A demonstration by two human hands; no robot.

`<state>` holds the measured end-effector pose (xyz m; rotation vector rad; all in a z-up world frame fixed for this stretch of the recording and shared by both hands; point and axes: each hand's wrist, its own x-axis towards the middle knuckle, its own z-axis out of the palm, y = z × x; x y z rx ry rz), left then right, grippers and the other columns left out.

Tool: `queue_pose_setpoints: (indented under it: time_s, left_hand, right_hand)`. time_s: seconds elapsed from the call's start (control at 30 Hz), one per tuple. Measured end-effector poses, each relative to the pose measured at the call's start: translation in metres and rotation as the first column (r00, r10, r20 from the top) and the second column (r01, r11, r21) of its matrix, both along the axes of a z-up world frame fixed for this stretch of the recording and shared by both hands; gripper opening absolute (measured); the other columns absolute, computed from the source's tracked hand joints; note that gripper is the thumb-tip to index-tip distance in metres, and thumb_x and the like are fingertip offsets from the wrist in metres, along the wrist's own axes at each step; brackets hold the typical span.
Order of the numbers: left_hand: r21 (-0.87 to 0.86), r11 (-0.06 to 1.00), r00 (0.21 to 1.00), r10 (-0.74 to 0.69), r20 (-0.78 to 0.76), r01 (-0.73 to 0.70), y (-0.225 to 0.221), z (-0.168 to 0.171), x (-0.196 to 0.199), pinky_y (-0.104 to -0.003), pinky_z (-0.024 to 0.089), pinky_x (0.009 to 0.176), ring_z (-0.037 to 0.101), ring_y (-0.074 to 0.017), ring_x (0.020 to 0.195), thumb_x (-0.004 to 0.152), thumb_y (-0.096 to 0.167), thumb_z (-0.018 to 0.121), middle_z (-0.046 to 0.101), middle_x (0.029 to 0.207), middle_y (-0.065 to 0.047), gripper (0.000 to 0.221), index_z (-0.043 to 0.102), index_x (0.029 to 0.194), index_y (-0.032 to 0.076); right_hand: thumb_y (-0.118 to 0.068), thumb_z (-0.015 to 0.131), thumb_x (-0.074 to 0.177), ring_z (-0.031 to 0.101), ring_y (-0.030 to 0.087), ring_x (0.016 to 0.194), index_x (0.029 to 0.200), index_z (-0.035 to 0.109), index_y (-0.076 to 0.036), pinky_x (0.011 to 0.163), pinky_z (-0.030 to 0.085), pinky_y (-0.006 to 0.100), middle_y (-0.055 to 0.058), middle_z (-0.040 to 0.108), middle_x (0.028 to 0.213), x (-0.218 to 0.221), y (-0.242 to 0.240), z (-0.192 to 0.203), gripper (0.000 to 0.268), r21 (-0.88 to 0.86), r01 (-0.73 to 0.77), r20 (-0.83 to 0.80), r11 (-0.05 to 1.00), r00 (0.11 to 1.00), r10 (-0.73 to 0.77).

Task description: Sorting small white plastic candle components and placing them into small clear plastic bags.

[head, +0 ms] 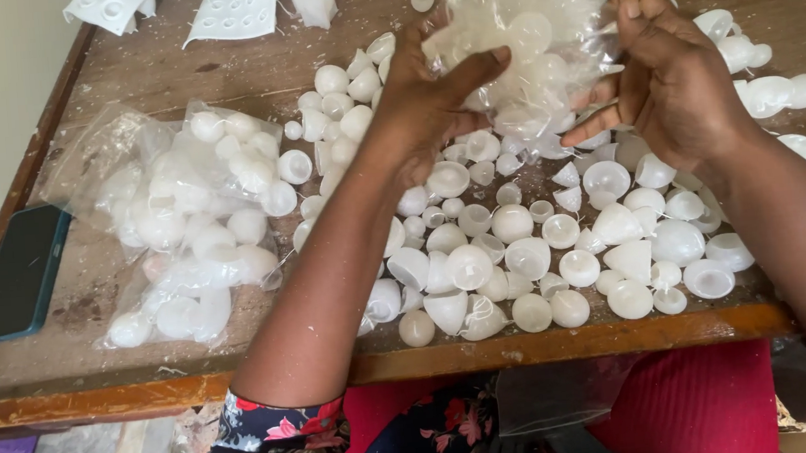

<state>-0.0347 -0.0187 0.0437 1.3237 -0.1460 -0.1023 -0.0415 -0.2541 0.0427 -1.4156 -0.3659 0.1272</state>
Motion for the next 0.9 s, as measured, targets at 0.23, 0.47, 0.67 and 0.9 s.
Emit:
queue_pose_setpoints:
  time_s: [0.23,0.47,0.67,0.9]
  left_hand:
    - [0.226,0.924,0.952,0.298,0.072,-0.307,0.113,0.042,-0.07,-0.036,0.066,0.077,0.072,-0.0296,0.111,0.072,0.021,0.089,0.06,0.134,-0.024,0.095,0.034,0.147,0.002]
    - [0.316,0.807,0.836,0.544,-0.073,-0.498,0.25,0.003,-0.141,-0.029,0.062,0.071,0.072,-0.0267,0.097,0.077,0.015,0.084,0.066,0.128,-0.03,0.103,0.018,0.153,-0.004]
    - [0.761,0.312,0.698,0.672,0.247,-0.569,0.217,-0.01,-0.154,-0.043,0.055,0.089,0.061,-0.0337,0.113,0.086,0.026,0.086,0.059,0.134,-0.027,0.085,0.035,0.149,-0.002]
    - [0.708,-0.212,0.728,-0.028,0.685,-0.674,0.144,-0.019,-0.154,-0.066,0.02,0.123,0.026,-0.0439,0.151,0.1,0.044,0.068,0.044,0.156,-0.025,0.063,0.05,0.15,0.01]
  right_hand:
    - [-0.035,0.032,0.116,0.074,0.033,0.094,0.125,0.041,-0.012,0.069,0.063,0.044,0.019,0.064,0.125,0.003,0.001,-0.006,0.026,-0.167,-0.04,0.067,0.985,0.996,0.052]
    - [-0.029,0.043,0.112,0.072,0.028,0.096,0.13,0.045,-0.01,0.072,0.061,0.04,0.017,0.064,0.123,0.001,0.01,-0.01,0.026,-0.305,-0.04,0.06,0.952,0.996,0.061]
    - [-0.011,0.052,0.105,0.073,0.027,0.099,0.131,0.045,-0.007,0.073,0.063,0.038,0.014,0.062,0.126,0.005,0.012,-0.017,0.027,-0.398,-0.05,0.074,0.916,0.994,0.086]
    - [-0.001,0.056,0.102,0.072,0.024,0.102,0.13,0.047,-0.004,0.074,0.063,0.035,0.014,0.061,0.128,0.008,0.005,-0.02,0.029,-0.448,0.029,0.202,0.894,0.977,0.069]
